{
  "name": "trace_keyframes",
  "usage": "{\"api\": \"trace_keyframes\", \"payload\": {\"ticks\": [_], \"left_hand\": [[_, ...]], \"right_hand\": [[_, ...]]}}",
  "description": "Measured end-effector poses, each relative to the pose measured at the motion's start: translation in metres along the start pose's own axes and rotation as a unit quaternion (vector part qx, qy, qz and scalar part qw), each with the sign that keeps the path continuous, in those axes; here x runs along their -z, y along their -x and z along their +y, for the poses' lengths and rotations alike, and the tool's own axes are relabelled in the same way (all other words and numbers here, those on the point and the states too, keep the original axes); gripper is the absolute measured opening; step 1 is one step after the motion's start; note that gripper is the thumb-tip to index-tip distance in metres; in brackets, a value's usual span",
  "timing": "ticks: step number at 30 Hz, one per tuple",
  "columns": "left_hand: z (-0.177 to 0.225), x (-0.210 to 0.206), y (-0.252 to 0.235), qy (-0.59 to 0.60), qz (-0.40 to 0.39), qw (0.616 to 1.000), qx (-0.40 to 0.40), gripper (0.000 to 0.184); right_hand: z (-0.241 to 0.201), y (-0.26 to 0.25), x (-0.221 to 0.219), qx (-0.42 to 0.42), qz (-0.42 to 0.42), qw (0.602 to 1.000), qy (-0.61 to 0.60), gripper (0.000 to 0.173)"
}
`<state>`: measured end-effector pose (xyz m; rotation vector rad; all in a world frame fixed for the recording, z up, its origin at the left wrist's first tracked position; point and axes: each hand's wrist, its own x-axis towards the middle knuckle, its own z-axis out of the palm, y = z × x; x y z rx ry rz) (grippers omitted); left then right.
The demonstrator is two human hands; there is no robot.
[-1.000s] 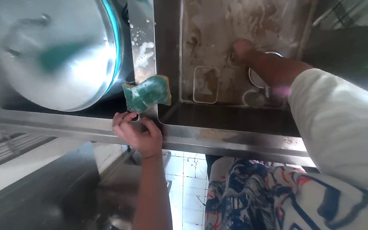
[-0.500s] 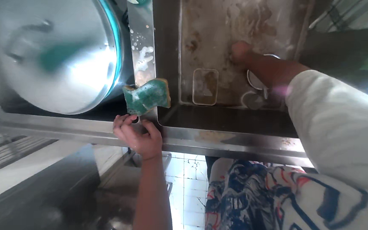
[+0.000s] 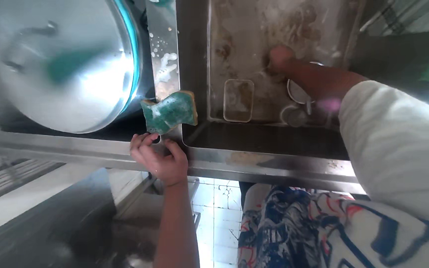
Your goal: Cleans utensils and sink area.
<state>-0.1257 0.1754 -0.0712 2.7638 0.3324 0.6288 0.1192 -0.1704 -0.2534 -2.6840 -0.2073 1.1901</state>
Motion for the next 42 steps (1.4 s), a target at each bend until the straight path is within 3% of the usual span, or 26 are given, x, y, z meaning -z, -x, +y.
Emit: {"api": "trace_keyframes", "payload": {"ticks": [17,23,36,42], "left_hand": [[0.001,0.001,-0.001,-0.007,0.002,1.0,-0.001,0.026],[0.002,0.001,-0.001,0.001,0.0,1.0,-0.006,0.026],[0.0,0.0,-0.002,0.002,0.007,1.0,-0.002,0.027],[0.003,0.0,-0.002,-0.006,0.004,1.0,0.007,0.027]], "right_hand": [[-0.003,0.0,-0.004,0.013,-0.004,1.0,0.01,0.032],[-0.003,0.001,-0.003,-0.02,-0.008,1.0,-0.005,0.036],[0.0,-0.002,-0.005,-0.041,0.013,0.999,0.003,0.027],[-0.002,0.0,-0.002,-0.033,-0.017,0.999,-0.019,0.03]]}}
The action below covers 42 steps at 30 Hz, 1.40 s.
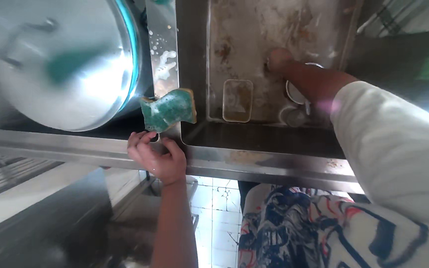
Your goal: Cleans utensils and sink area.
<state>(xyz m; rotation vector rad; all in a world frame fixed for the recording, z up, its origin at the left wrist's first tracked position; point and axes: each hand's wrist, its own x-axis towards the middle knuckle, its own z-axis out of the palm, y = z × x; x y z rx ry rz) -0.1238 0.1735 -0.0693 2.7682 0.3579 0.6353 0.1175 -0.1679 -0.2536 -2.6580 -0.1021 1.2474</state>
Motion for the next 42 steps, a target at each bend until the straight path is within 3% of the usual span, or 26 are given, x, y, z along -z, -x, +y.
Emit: {"api": "trace_keyframes", "payload": {"ticks": [9,23,26,29,33,42], "left_hand": [[-0.002,0.0,0.001,0.008,-0.009,1.0,-0.002,0.028],[-0.001,0.0,0.0,0.014,-0.002,1.0,-0.005,0.024],[-0.002,0.0,0.0,0.009,-0.005,1.0,-0.006,0.025],[-0.002,0.001,0.001,0.003,-0.007,1.0,-0.004,0.026],[-0.002,0.001,0.001,0.01,-0.007,1.0,0.0,0.027],[-0.002,0.0,0.001,0.003,-0.006,1.0,-0.004,0.028]], "right_hand": [[0.012,-0.004,-0.015,0.06,0.029,0.998,-0.009,0.032],[0.009,0.003,-0.009,0.054,0.033,0.998,0.017,0.028],[0.016,-0.005,-0.017,0.089,0.026,0.995,0.043,0.023],[0.013,-0.002,-0.014,0.055,0.021,0.998,0.023,0.03],[0.01,-0.002,-0.017,0.079,0.03,0.996,0.011,0.03],[-0.001,0.0,0.003,-0.008,0.014,1.0,0.021,0.032]]}}
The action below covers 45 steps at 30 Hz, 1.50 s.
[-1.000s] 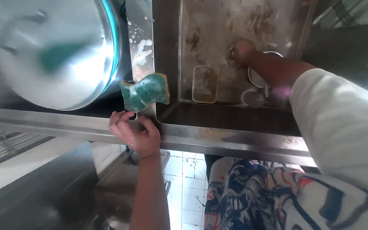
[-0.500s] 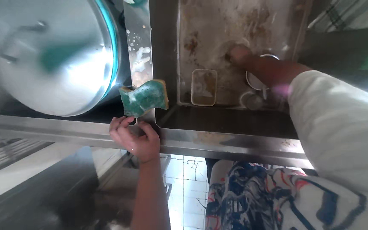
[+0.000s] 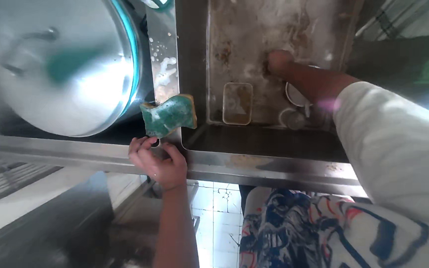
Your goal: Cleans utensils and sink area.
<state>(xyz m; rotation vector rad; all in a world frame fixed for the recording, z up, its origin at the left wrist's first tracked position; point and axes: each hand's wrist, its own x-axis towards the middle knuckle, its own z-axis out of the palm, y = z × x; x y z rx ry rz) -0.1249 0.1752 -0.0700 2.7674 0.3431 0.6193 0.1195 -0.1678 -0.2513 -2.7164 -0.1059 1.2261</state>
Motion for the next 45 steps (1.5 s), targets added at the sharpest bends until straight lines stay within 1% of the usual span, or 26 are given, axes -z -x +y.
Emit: {"api": "trace_keyframes", "payload": {"ticks": [2,4,6,8,12,15,18,21,25,28,30,32,35,38,41,44,45], "left_hand": [[-0.001,0.0,0.0,-0.001,0.001,1.0,0.0,0.028],[0.0,0.0,0.0,-0.003,0.003,1.0,0.001,0.028],[0.0,0.0,0.001,0.0,0.003,1.0,0.003,0.028],[0.0,-0.001,0.0,0.003,0.004,1.0,0.004,0.028],[0.0,0.0,0.002,0.009,0.004,1.0,0.002,0.027],[0.001,0.0,0.001,0.005,0.003,1.0,0.005,0.027],[0.0,0.0,0.0,0.007,0.005,1.0,0.003,0.027],[0.0,-0.001,0.001,0.011,0.005,1.0,0.002,0.027],[0.0,0.0,0.001,0.011,0.001,1.0,0.004,0.027],[0.001,-0.001,0.0,0.007,0.003,1.0,0.002,0.027],[0.001,0.001,-0.001,0.001,-0.002,1.0,0.0,0.028],[0.0,0.002,0.001,0.002,-0.003,1.0,-0.001,0.028],[0.001,0.0,-0.001,0.01,0.001,1.0,-0.001,0.027],[0.001,0.001,0.0,0.008,0.0,1.0,0.004,0.027],[0.002,-0.001,-0.001,0.01,0.006,1.0,0.002,0.026],[-0.001,0.0,0.0,0.009,0.005,1.0,-0.002,0.027],[-0.001,0.0,0.0,0.01,0.004,1.0,-0.001,0.028]], "right_hand": [[-0.002,0.002,0.002,0.01,-0.014,1.0,-0.001,0.031],[-0.002,-0.001,-0.004,0.038,-0.017,0.999,0.003,0.029],[0.002,-0.005,-0.013,0.073,0.0,0.997,0.015,0.027],[0.006,-0.004,-0.011,0.087,0.014,0.996,0.01,0.026],[0.015,-0.009,-0.013,0.07,0.02,0.997,0.009,0.03],[0.01,-0.007,-0.012,0.074,0.024,0.997,0.012,0.027],[0.012,-0.008,-0.015,0.061,0.043,0.997,-0.001,0.034],[0.009,-0.007,-0.029,0.093,0.015,0.995,0.041,0.027],[0.01,-0.007,-0.012,0.067,0.021,0.997,0.012,0.035],[0.009,-0.007,-0.024,0.102,0.024,0.994,0.03,0.03],[0.009,-0.01,-0.022,0.078,0.024,0.996,0.024,0.033],[0.012,-0.01,-0.019,0.067,0.016,0.997,0.023,0.031],[0.011,-0.012,-0.019,0.104,0.004,0.994,0.041,0.03],[0.008,-0.01,-0.012,0.062,0.0,0.998,0.034,0.027],[0.007,-0.008,-0.019,0.083,0.008,0.996,0.034,0.031],[0.007,-0.006,-0.014,0.06,0.015,0.998,0.024,0.027],[0.007,-0.005,-0.015,0.061,0.013,0.998,0.02,0.029]]}}
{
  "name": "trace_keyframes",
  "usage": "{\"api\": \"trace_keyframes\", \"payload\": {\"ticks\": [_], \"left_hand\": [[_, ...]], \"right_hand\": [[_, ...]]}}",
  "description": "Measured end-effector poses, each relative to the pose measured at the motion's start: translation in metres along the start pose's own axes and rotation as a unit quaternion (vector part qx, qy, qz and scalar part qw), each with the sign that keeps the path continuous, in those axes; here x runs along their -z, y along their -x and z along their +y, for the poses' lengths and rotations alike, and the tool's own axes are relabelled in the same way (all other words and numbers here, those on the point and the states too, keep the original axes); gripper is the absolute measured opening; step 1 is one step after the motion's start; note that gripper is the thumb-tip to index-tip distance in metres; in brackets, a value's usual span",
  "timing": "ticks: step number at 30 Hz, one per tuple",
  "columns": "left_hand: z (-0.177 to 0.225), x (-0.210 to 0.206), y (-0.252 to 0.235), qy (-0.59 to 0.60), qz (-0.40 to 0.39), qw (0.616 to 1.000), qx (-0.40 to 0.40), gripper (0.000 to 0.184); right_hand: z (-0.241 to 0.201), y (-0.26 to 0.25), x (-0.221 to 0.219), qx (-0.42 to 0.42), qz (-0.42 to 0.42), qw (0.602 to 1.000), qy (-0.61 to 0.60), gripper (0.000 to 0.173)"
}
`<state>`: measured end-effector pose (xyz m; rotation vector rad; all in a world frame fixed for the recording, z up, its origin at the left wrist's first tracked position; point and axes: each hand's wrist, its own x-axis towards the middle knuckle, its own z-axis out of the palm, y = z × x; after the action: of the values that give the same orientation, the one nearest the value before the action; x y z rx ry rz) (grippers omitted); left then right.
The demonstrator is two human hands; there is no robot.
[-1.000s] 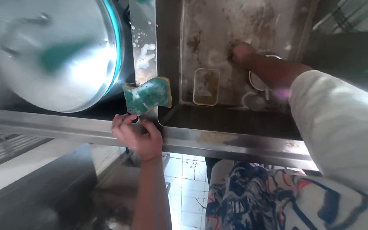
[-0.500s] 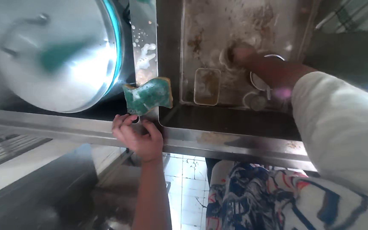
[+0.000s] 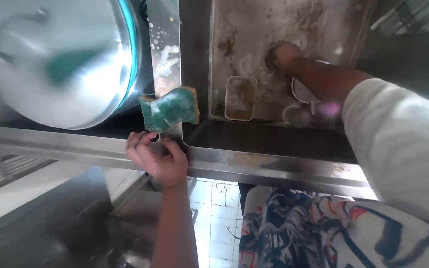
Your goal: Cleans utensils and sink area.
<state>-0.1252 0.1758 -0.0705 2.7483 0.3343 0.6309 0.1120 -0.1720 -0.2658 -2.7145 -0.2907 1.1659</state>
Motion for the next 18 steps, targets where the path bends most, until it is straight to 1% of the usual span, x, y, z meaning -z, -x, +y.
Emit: {"api": "trace_keyframes", "payload": {"ticks": [3,4,6,8,10,14,18], "left_hand": [[0.0,-0.001,-0.002,-0.006,0.004,1.0,0.0,0.027],[0.0,0.0,-0.001,-0.004,0.002,1.0,0.001,0.027],[-0.001,0.001,0.0,0.002,-0.003,1.0,0.004,0.027],[0.0,0.0,0.0,0.002,-0.004,1.0,0.003,0.027],[-0.001,0.002,-0.001,-0.001,-0.002,1.0,-0.003,0.028],[0.001,0.0,0.0,0.006,0.005,1.0,-0.001,0.026],[0.002,0.001,0.0,-0.003,0.004,1.0,0.001,0.026]], "right_hand": [[0.003,-0.008,-0.007,0.036,0.005,0.999,0.027,0.034],[0.006,-0.012,-0.009,0.038,0.023,0.999,0.028,0.032],[0.01,-0.014,-0.012,0.036,0.031,0.998,0.028,0.029],[0.005,-0.009,-0.012,0.044,0.018,0.998,0.033,0.033],[0.003,-0.008,-0.009,0.043,0.021,0.998,0.033,0.029],[0.009,-0.008,-0.002,0.022,0.012,0.999,0.036,0.029],[0.001,0.0,0.006,-0.017,-0.01,0.999,0.028,0.029]]}}
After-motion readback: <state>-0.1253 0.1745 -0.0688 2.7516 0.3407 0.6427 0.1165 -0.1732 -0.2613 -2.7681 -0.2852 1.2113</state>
